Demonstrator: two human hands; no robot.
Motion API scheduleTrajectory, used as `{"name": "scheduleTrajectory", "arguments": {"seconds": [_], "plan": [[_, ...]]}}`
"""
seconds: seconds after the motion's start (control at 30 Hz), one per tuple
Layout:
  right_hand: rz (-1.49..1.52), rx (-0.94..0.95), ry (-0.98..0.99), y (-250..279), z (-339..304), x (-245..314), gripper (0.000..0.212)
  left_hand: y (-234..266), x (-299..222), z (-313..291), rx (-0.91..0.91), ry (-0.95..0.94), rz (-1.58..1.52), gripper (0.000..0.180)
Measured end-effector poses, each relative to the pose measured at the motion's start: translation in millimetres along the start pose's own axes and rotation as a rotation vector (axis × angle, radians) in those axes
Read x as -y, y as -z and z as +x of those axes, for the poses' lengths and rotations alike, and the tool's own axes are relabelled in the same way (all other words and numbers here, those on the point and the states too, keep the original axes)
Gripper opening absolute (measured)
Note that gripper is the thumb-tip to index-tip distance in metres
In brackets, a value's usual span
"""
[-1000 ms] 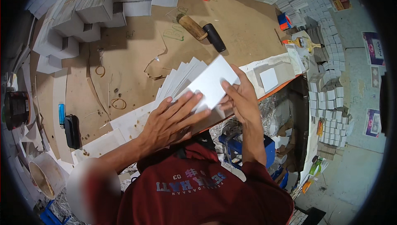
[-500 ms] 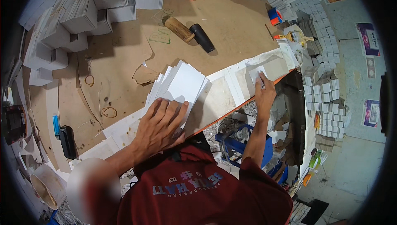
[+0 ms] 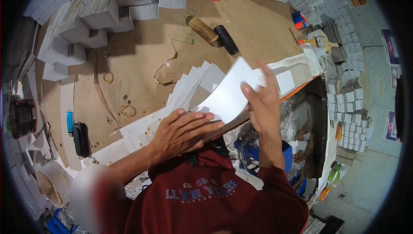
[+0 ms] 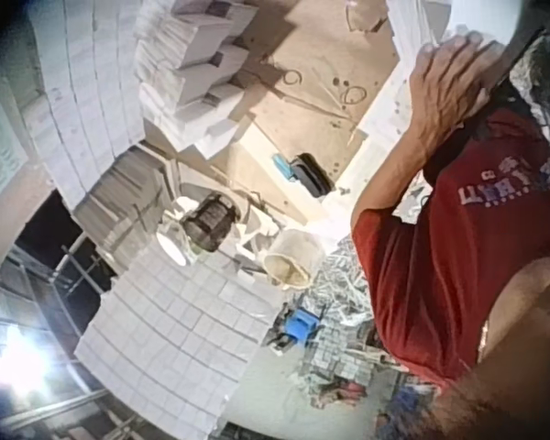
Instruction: Applying glue with a brush to the edges of stacked paper strips and then organizing the pads.
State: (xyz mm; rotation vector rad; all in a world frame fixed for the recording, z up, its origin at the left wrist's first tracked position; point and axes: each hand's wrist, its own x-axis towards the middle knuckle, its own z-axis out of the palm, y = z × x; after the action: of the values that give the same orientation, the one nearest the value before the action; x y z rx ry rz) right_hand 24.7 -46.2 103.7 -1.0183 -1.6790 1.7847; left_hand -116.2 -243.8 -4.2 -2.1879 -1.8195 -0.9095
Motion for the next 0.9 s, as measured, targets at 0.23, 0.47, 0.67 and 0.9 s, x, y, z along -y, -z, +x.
{"name": "scheduleTrajectory", "arguments": {"seconds": [0.23, 0.47, 0.67, 0.9], "plan": [[-0.935, -0.392, 0.205, 65.6, 33.1, -55.3, 0.062, 11.9, 2.2, 18.1, 0.249, 0.147, -0.022, 0.07], [-1.316, -0.583, 0.456, 196.4, 31.6, -110.1, 0.06, 7.3, 0.9, 16.6, 0.204, 0.151, -0.044, 0.062], [-1.303, -0.53, 0.494, 204.4, 35.3, -105.1, 0.062, 7.0, 0.2, 18.7, 0.188, 0.16, -0.012, 0.064], [-0.948, -0.55, 0.327, 245.8, 42.1, -77.7, 0.027, 13.9, 2.0, 17.4, 0.208, 0.162, -0.01, 0.07]]}}
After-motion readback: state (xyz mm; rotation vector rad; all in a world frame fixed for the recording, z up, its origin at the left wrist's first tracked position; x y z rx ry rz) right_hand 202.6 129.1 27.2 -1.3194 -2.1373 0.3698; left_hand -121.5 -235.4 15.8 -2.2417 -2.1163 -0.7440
